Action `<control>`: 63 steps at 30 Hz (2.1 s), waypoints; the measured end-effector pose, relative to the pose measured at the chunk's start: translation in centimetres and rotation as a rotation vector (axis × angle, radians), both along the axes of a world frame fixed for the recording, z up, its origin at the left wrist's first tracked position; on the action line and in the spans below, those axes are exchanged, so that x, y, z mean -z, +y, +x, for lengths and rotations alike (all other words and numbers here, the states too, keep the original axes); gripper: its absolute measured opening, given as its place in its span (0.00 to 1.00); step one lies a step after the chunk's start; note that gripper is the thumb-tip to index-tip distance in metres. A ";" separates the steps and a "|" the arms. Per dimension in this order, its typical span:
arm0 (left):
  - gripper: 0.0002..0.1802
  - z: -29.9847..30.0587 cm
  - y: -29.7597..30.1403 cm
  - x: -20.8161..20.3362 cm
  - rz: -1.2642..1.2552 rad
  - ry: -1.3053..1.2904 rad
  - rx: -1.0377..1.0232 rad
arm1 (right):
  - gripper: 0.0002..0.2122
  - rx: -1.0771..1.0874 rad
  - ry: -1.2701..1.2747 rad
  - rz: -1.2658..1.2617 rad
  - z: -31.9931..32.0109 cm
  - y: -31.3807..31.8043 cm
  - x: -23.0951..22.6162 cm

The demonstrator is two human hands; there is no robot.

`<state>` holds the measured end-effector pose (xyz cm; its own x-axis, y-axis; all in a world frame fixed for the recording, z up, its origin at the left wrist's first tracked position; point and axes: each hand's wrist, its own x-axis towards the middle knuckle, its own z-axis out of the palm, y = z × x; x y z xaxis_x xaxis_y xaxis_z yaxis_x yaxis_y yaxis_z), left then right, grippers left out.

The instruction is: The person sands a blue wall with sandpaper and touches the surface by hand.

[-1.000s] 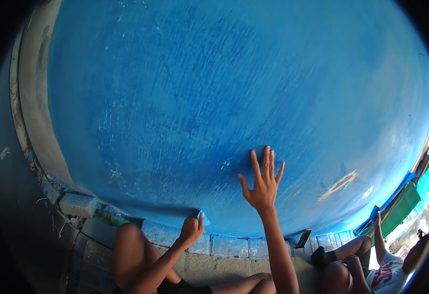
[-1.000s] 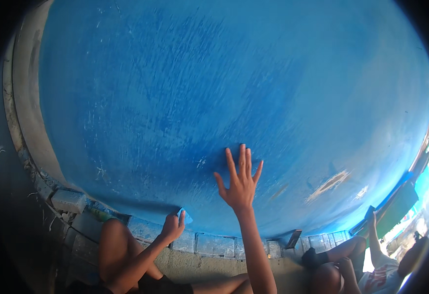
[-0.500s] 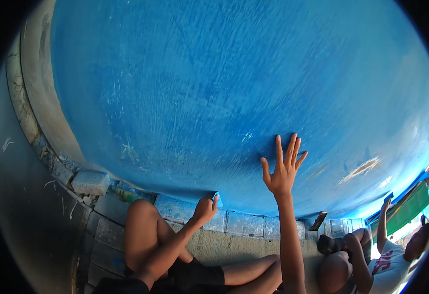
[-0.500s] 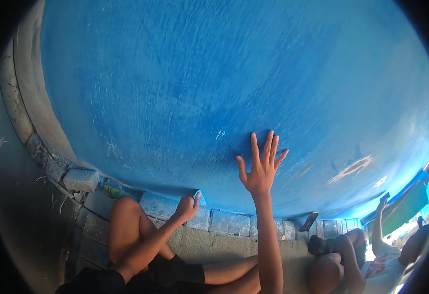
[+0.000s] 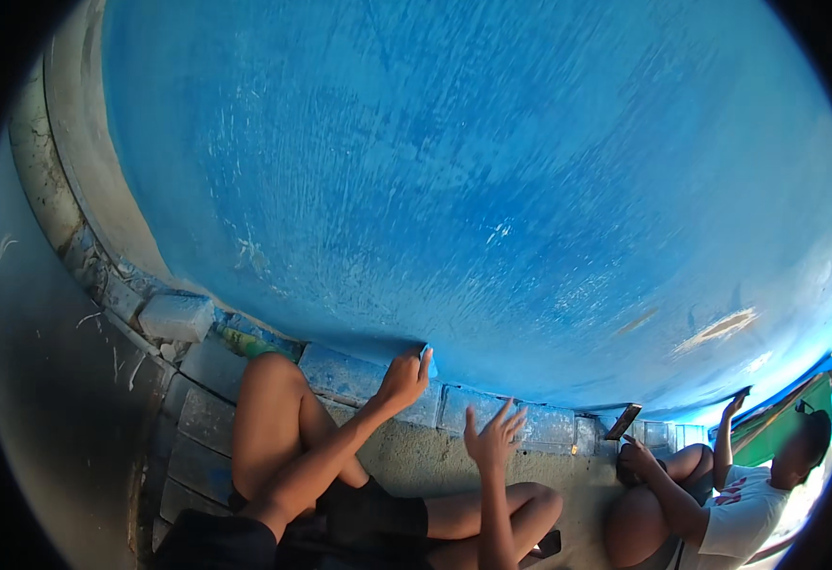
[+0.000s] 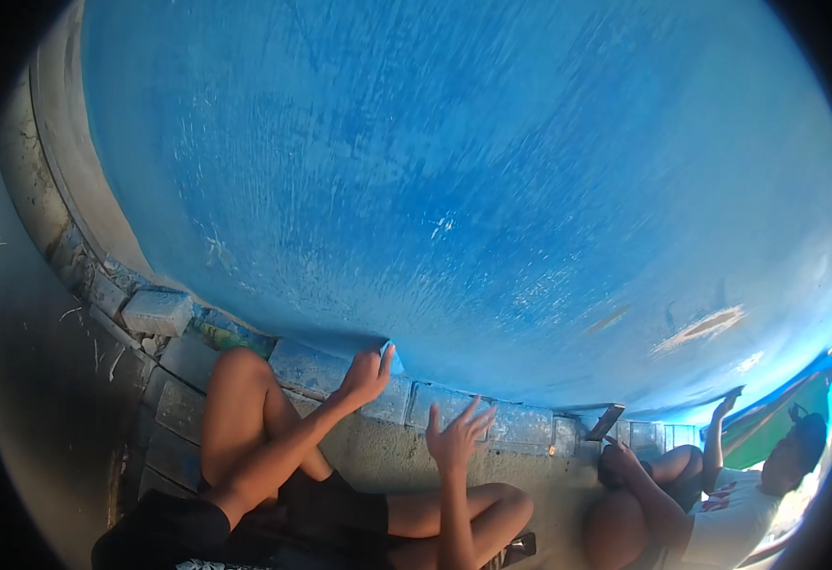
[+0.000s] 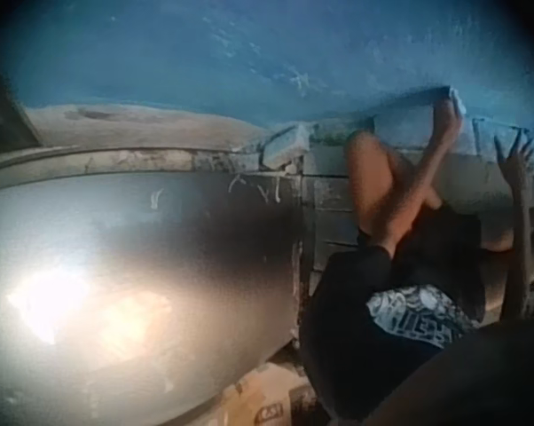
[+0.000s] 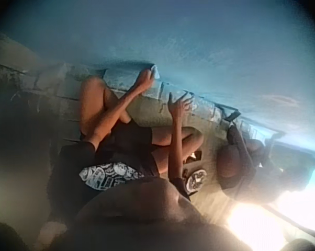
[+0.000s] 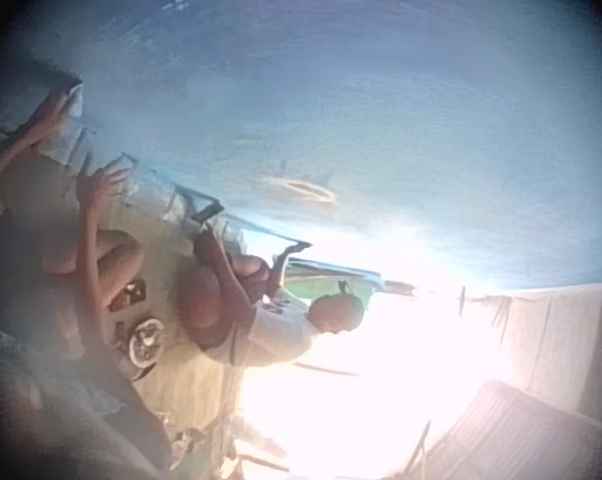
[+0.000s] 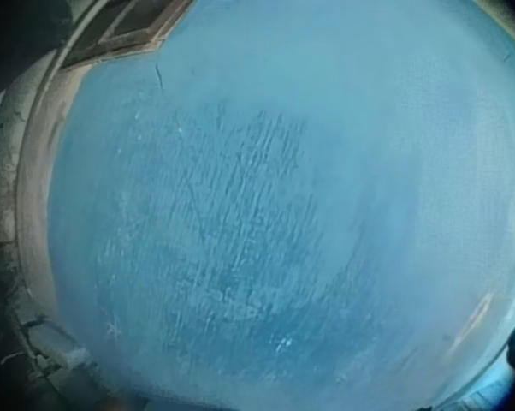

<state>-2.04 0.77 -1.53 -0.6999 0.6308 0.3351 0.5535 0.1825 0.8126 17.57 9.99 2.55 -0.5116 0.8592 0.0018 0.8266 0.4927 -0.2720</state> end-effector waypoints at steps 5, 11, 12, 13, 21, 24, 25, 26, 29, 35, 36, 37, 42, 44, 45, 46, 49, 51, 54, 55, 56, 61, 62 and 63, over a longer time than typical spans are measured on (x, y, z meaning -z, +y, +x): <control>0.20 1.6 1.4 -2.6 0.253 0.123 -0.090 | 0.59 0.176 -0.235 -0.334 6.2 1.4 8.8; 0.22 1.1 0.9 -1.1 -0.162 -0.054 0.033 | 0.65 0.102 -0.362 -0.513 4.4 0.0 9.4; 0.22 1.7 1.6 -2.1 -0.163 -0.057 0.055 | 0.65 0.124 -0.362 -0.518 5.5 0.7 9.9; 0.21 1.5 1.2 -2.9 0.016 -0.075 -0.024 | 0.65 0.061 -0.389 -0.511 5.5 0.5 9.7; 0.21 1.5 0.6 0.3 0.014 -0.015 -0.043 | 0.65 0.107 -0.353 -0.479 4.1 -0.4 9.5; 0.20 1.7 -0.1 -2.9 0.018 0.025 0.000 | 0.66 0.114 -0.258 -0.548 4.5 -0.6 9.8; 0.20 1.8 0.0 -4.0 0.101 0.078 -0.037 | 0.66 0.121 -0.307 -0.490 4.9 -0.2 10.6; 0.21 1.8 -0.3 -5.0 0.178 0.135 -0.083 | 0.66 0.116 -0.355 -0.435 4.7 0.0 10.8; 0.21 1.8 -2.7 -8.1 0.284 0.272 -0.086 | 0.65 0.173 -0.301 -0.531 4.1 -0.1 9.5; 0.23 0.8 -7.2 -13.6 0.438 0.332 -0.308 | 0.65 0.108 -0.280 -0.581 3.9 -0.6 7.2; 0.25 0.7 -7.7 -14.3 0.456 0.330 -0.335 | 0.65 0.112 -0.274 -0.586 3.8 -0.6 7.2; 0.26 0.6 -8.0 -14.3 0.480 0.335 -0.348 | 0.65 0.106 -0.270 -0.577 3.9 -0.5 7.1; 0.30 0.8 -8.1 -15.0 0.453 0.374 -0.396 | 0.63 0.076 -0.277 -0.550 4.6 -0.1 8.0; 0.31 0.0 -7.5 -14.5 0.394 0.483 -0.418 | 0.63 0.106 -0.259 -0.513 4.8 0.1 8.8; 0.31 -0.4 -6.7 -14.1 0.395 0.485 -0.414 | 0.63 0.109 -0.255 -0.513 5.1 0.4 9.1; 0.30 -0.9 -5.8 -13.5 0.349 0.538 -0.414 | 0.63 0.104 -0.266 -0.512 5.1 0.3 9.2; 0.31 -2.5 -4.1 -10.6 0.214 0.645 -0.402 | 0.62 0.096 -0.257 -0.519 4.6 -0.1 8.6; 0.32 -3.1 -3.0 -8.6 0.136 0.694 -0.346 | 0.62 0.097 -0.242 -0.525 4.5 -0.1 8.3; 0.32 -2.8 -1.8 -5.8 -0.016 0.778 -0.353 | 0.61 0.100 -0.261 -0.523 4.7 -0.2 8.3; 0.35 -2.6 -1.3 -4.8 -0.002 0.772 -0.345 | 0.61 0.092 -0.271 -0.516 4.8 -0.1 8.4; 0.35 -2.2 -0.9 -4.1 0.002 0.770 -0.340 | 0.60 0.085 -0.283 -0.510 5.0 -0.1 8.5; 0.39 -1.3 -0.2 -1.8 -0.041 0.792 -0.166 | 0.59 0.059 -0.279 -0.508 4.9 0.3 8.8; 0.39 -1.3 -0.1 -2.0 -0.088 0.809 -0.171 | 0.59 0.049 -0.279 -0.527 5.1 0.4 8.8; 0.38 -1.5 -0.4 -2.2 -0.043 0.788 -0.185 | 0.59 0.049 -0.286 -0.525 5.3 0.5 8.8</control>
